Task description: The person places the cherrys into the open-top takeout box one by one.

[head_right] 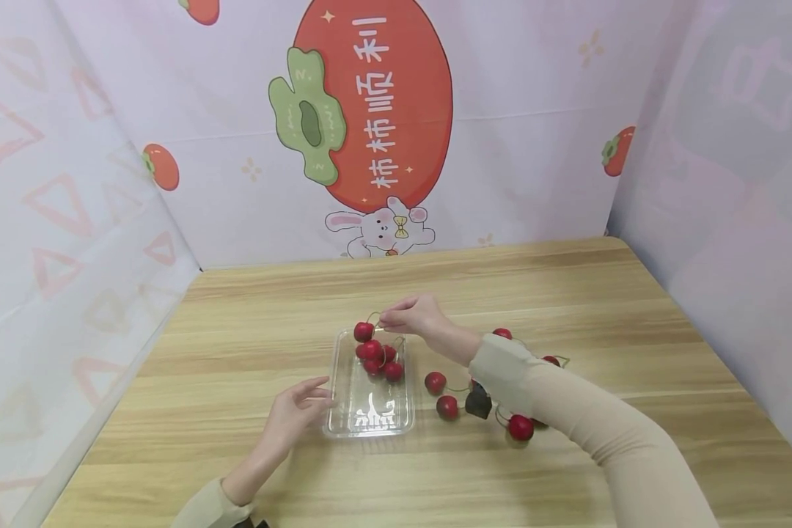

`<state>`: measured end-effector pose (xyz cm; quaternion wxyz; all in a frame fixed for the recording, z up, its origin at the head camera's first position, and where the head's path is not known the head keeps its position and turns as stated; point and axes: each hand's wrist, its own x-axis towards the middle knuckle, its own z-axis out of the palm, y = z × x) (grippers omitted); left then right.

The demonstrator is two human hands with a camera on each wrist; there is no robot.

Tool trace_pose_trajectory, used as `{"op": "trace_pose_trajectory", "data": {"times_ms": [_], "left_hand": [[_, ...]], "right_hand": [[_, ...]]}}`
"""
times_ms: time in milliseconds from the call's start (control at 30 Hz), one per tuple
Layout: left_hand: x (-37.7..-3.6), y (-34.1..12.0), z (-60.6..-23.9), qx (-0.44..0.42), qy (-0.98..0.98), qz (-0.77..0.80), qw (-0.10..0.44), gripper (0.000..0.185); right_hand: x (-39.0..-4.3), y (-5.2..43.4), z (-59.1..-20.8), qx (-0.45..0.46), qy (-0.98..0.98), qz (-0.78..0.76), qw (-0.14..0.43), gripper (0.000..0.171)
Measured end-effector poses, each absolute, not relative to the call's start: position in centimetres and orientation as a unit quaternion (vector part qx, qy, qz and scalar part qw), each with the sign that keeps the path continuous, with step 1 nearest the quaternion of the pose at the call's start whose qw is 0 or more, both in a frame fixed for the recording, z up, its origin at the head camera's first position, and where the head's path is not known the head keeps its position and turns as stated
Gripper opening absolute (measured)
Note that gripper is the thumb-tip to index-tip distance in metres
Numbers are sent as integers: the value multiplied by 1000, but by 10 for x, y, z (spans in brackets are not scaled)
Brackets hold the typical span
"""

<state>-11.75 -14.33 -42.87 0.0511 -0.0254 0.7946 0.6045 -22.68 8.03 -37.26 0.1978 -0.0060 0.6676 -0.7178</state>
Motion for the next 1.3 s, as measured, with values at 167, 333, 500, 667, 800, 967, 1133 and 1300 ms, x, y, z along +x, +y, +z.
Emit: {"op": "trace_pose_trajectory", "data": {"times_ms": [167,333,500,667,800,967,1133,1300], "left_hand": [[-117,-143,-429,-22,792,608,50,43],[-117,-143,-429,-22,790,610,51,43],[-117,-143,-429,-22,791,610,49,43],[-117,-142,-429,-22,790,610,49,43],[-118,-142,-429,-24,788,613,49,42],[-118,-143,-429,-24,788,614,48,42],[-118,-143,-430,-22,787,614,47,42],[-118,-143,-430,-22,789,612,46,42]], "right_hand": [[-225,73,-373,10,668,-717,199,26],[-223,66,-376,25,671,-713,202,23],[-222,61,-380,29,665,-717,206,24],[-221,57,-383,26,676,-707,205,24],[-222,54,-386,26,680,-702,209,24],[-223,50,-389,35,672,-710,205,23],[-224,46,-391,45,683,-702,199,20],[-225,44,-394,56,691,-692,202,20]]}}
